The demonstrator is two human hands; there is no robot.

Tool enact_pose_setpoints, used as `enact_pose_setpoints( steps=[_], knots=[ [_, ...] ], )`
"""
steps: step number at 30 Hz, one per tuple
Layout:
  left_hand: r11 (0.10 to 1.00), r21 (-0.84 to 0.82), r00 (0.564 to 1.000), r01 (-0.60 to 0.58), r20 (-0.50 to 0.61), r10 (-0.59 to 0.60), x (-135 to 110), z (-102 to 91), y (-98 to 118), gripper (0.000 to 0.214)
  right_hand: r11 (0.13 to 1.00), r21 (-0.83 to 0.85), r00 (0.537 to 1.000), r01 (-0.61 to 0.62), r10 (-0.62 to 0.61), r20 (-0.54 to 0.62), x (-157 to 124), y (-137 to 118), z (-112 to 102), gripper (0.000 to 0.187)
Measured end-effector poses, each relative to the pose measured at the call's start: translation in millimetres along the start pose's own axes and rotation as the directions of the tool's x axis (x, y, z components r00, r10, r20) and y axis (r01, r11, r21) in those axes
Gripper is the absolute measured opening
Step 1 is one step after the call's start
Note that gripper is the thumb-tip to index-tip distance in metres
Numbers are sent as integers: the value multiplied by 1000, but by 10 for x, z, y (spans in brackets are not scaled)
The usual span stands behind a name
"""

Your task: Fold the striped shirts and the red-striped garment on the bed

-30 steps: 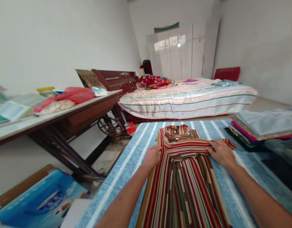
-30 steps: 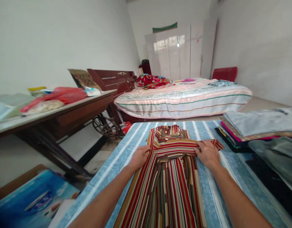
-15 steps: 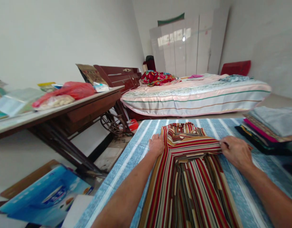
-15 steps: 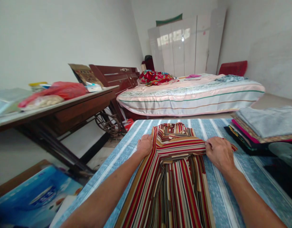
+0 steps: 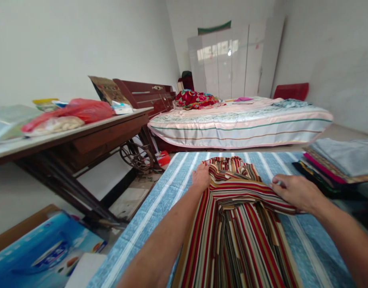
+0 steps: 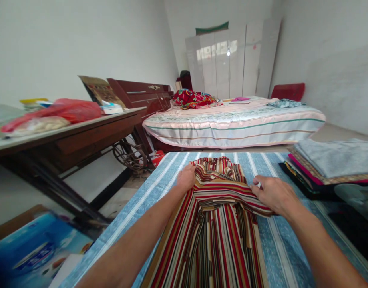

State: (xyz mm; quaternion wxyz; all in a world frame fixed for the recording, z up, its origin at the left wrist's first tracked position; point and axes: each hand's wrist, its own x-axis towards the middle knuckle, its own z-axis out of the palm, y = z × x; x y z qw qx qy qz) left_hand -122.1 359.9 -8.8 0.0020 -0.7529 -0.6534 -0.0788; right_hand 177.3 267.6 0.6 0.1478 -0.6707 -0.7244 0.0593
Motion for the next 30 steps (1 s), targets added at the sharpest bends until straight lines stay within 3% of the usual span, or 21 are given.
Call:
enact_pose_setpoints(
  steps=[2,6,12,15,17,20,30],
  knots=[
    [1000,-17,1000,-3,0,3,44,62,3,40,998,-55,999,34,-33,16,25,-43,67,34],
    [999,-41,1000,-19,-16,18,67,178,-37,39,996,-80,971,47,-27,237,23,-145,108,27],
    [997,-70,999,-39,-27,37,80,207,-70,40,993,-114,986,-6,25,164,-100,-357,-335,26],
    [996,-78,999,-30,-17,28,84,190,-63,43,984,-168,971,-65,102,218,-138,-395,-441,29],
    [997,-76,1000,-25,-12,24,84,188,-59,44,975,-195,938,-102,159,306,-138,-363,-406,29],
    [998,-60,1000,-31,-4,31,82,201,-57,46,981,-170,907,-91,152,394,-118,-269,-305,30],
    [1000,-12,1000,23,21,-23,63,239,-51,55,982,-145,902,-119,168,398,-119,-259,-274,30]
  ],
)
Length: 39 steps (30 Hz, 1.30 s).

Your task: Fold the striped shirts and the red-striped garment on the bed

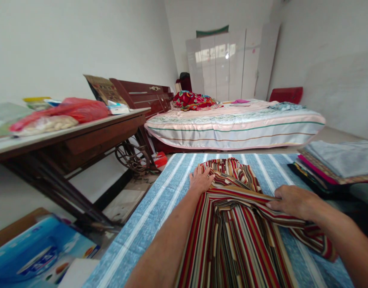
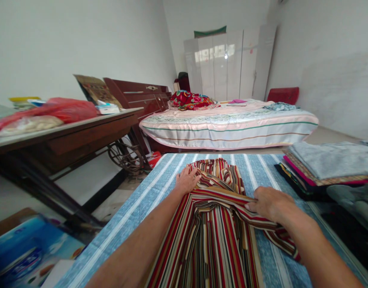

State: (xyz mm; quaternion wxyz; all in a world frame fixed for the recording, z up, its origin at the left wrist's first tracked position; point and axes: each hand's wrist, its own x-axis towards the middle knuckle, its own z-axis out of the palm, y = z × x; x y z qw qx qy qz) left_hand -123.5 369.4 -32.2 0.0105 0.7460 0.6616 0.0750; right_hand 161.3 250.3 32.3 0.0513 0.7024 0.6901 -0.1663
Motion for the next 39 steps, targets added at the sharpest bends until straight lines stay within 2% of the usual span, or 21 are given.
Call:
enact_pose_setpoints(
  steps=[10,16,18,20,22,25,28,31,35,39],
  knots=[
    [1000,-12,997,26,74,-25,37,-43,13,59,986,121,992,115,-107,-68,-19,150,-19,36],
    [1000,-1,997,23,71,-23,47,-64,20,58,978,120,985,172,-170,-30,-42,172,-43,39],
    [1000,-5,997,23,69,-23,52,-58,19,59,970,149,982,191,-190,-21,-95,170,-90,33],
    [1000,-13,997,27,68,-26,60,-48,20,60,978,126,986,166,-161,-47,-182,153,-166,24],
    [999,-20,997,28,69,-27,67,-40,21,61,992,46,987,116,-110,-121,-286,111,-241,19],
    [999,-23,997,27,68,-26,68,-36,25,65,996,-47,983,79,-85,-162,-423,40,-249,18],
    [999,-32,998,23,63,-21,58,-46,31,66,998,-47,990,36,-42,-133,-521,73,-59,18],
    [999,-33,998,25,58,-23,44,-66,43,63,996,67,958,-59,75,-278,-635,258,248,32],
    [999,-28,998,21,60,-20,34,-94,64,62,977,212,942,15,57,-330,-796,534,619,46],
    [1000,-20,998,18,57,-17,49,-95,69,62,973,229,908,40,60,-415,-820,607,878,42]
  ],
)
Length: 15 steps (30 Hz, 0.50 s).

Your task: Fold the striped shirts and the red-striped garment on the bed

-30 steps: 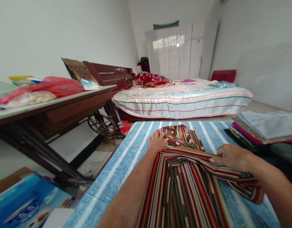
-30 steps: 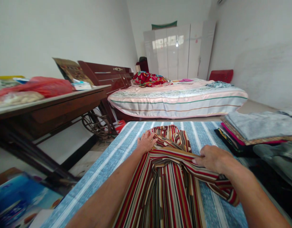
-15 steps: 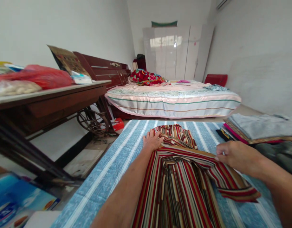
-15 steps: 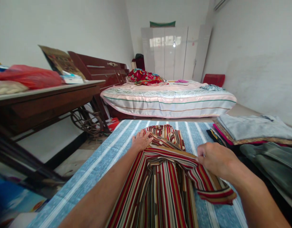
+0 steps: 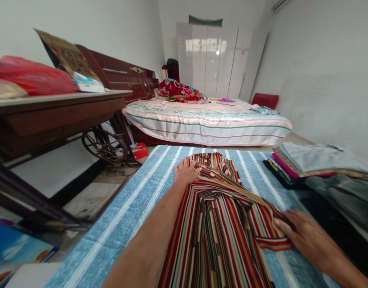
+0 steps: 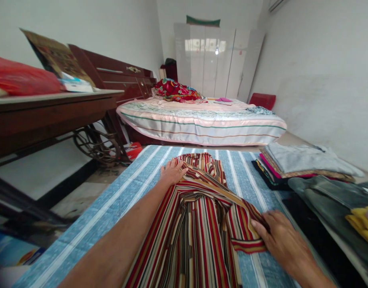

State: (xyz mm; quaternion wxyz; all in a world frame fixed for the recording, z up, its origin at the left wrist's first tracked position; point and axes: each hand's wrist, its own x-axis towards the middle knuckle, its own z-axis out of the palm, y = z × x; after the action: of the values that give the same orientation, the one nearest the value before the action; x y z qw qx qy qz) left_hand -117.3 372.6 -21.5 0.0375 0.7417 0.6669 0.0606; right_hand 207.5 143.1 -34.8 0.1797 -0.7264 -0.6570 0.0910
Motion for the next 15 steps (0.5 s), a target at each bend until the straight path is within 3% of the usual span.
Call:
enact_pose_setpoints(
  steps=[2,5,9,12,15],
  knots=[
    [1000,1,1000,-6,-1,6,14,14,-7,62,998,53,999,-19,21,-28,-15,-19,72,33],
    [1000,5,1000,-12,-11,12,22,50,-22,62,952,290,994,-99,108,-16,-18,-97,72,29],
    [999,27,999,-17,-36,18,-19,58,-1,62,726,661,967,-189,255,-3,3,-141,-15,33],
    [999,39,995,6,-96,-2,-94,-58,70,58,601,748,927,-281,373,49,27,-94,16,37],
    [998,68,985,-16,-168,27,-238,-296,160,46,550,767,903,-330,422,85,46,-49,102,37]
  ],
)
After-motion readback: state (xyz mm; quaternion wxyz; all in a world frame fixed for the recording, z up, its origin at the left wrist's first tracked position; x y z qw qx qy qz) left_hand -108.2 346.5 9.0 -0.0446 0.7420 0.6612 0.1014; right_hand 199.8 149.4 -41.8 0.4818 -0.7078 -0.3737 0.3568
